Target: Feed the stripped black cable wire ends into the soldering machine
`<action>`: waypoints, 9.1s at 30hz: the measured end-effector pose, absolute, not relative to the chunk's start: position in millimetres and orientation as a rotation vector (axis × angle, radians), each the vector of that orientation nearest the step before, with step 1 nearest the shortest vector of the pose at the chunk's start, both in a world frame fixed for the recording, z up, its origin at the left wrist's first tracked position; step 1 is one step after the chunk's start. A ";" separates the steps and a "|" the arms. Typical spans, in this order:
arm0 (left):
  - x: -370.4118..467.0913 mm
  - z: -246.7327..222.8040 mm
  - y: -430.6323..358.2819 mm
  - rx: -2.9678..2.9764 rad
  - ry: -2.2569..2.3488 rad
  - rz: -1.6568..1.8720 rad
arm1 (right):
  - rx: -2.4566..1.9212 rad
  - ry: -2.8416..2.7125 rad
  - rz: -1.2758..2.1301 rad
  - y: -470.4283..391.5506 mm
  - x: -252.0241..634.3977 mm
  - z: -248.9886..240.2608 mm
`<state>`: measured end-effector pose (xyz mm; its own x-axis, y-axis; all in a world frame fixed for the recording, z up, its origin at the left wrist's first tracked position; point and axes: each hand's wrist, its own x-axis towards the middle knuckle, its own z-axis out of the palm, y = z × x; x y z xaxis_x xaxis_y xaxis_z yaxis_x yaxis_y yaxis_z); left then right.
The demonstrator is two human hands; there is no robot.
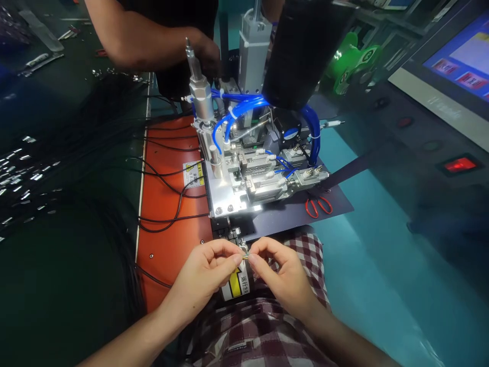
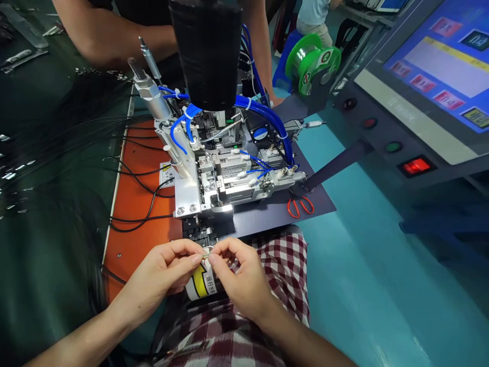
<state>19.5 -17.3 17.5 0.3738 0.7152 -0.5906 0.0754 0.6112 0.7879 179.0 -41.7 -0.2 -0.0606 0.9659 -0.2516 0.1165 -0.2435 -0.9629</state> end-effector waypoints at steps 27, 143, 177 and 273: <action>19.5 16.8 -15.8 0.731 1.129 0.502 | -1.413 -1.241 1.381 -39.7 176.7 -3.8; -2.6 -14.9 2.3 2.484 1.189 0.535 | -1.388 -1.413 1.583 7.0 189.0 -39.8; -2.2 -18.5 1.1 2.538 1.205 0.550 | -1.400 -1.482 1.428 2.3 184.8 -42.4; 0.1 -16.0 0.6 2.519 1.224 0.500 | -1.675 -1.674 0.870 2.2 164.4 -26.6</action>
<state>0.1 0.6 -16.0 0.5772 0.7968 0.1787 0.6940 -0.5940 0.4068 164.4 2.2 -26.6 -0.0147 0.9994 -0.0304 0.5995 -0.0156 -0.8002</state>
